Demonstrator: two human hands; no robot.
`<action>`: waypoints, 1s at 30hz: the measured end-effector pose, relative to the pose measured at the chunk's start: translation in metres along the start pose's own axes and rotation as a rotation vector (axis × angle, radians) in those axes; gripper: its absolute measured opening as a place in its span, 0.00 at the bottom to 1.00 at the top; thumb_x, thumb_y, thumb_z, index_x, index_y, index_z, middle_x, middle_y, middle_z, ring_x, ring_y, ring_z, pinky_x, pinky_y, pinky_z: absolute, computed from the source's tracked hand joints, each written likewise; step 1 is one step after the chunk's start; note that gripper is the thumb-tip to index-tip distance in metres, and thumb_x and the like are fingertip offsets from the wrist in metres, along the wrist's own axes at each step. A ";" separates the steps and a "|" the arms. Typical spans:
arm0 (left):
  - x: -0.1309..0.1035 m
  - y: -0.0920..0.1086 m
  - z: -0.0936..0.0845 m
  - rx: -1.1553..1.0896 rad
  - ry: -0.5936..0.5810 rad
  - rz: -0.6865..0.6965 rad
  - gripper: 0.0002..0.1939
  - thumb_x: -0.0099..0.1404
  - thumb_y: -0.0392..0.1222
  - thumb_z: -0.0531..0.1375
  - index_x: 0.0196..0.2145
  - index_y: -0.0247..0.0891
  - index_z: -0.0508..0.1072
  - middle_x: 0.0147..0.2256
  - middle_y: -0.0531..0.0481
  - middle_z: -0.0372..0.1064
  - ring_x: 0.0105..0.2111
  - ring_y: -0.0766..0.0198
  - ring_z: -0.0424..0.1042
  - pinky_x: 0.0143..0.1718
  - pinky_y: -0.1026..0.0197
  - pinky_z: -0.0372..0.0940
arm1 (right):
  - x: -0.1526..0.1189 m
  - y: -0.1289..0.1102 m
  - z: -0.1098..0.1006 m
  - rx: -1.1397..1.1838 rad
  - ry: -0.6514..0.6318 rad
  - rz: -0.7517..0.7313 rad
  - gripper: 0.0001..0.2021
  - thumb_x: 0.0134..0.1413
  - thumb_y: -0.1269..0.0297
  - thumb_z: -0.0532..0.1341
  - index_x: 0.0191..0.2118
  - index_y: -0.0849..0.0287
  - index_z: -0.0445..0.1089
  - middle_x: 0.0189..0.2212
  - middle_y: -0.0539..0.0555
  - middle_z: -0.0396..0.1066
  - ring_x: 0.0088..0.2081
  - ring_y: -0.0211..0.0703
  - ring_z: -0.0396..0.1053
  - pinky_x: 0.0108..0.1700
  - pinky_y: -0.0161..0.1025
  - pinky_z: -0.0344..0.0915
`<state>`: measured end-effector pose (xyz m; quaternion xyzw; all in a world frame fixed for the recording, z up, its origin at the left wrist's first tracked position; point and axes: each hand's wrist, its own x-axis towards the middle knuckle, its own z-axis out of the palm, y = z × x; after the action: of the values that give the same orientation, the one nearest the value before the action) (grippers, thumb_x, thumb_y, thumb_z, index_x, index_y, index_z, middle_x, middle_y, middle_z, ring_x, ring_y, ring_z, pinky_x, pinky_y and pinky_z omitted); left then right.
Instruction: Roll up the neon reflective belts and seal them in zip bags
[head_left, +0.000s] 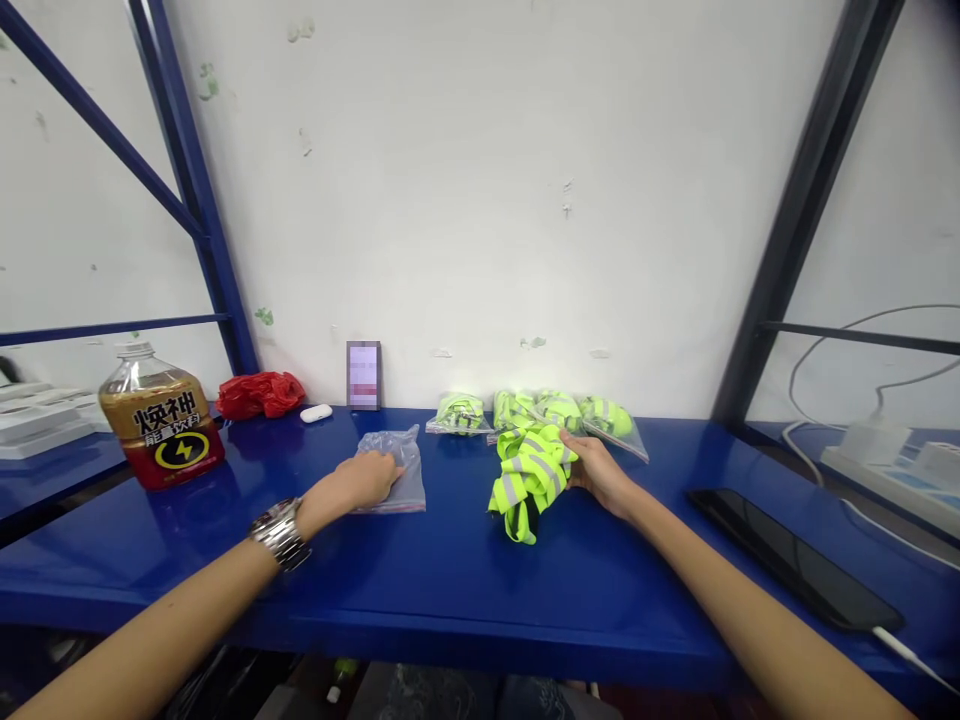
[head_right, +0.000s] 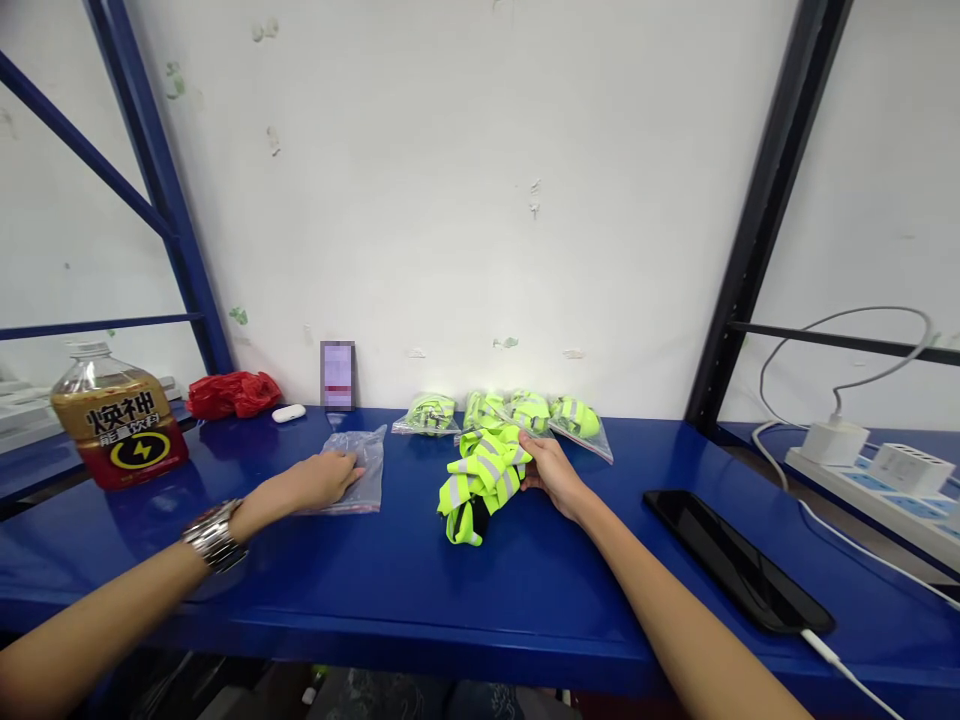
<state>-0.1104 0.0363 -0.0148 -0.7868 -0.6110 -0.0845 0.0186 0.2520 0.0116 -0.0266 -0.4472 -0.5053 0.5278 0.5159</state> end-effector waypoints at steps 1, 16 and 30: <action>0.011 -0.002 0.006 0.005 0.021 0.000 0.16 0.63 0.48 0.51 0.32 0.35 0.72 0.32 0.35 0.72 0.32 0.49 0.74 0.33 0.54 0.64 | 0.001 0.001 0.000 -0.001 -0.003 -0.001 0.16 0.56 0.52 0.59 0.27 0.61 0.69 0.23 0.53 0.71 0.21 0.38 0.66 0.20 0.34 0.65; 0.055 0.056 -0.032 -0.179 0.679 0.085 0.20 0.72 0.45 0.41 0.39 0.32 0.69 0.39 0.35 0.69 0.42 0.51 0.67 0.46 0.51 0.59 | -0.001 -0.003 0.009 0.034 0.031 -0.156 0.20 0.47 0.44 0.63 0.28 0.60 0.69 0.23 0.52 0.72 0.25 0.41 0.68 0.26 0.37 0.65; 0.014 0.160 0.004 -1.374 0.053 0.162 0.18 0.58 0.47 0.64 0.40 0.35 0.63 0.33 0.49 0.68 0.26 0.66 0.71 0.27 0.62 0.66 | -0.004 -0.009 0.017 -0.024 0.191 -0.250 0.24 0.51 0.40 0.57 0.45 0.53 0.67 0.43 0.55 0.72 0.42 0.49 0.70 0.36 0.40 0.67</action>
<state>0.0475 0.0099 -0.0044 -0.6613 -0.3576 -0.4697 -0.4628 0.2360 0.0056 -0.0160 -0.4350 -0.5118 0.4088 0.6178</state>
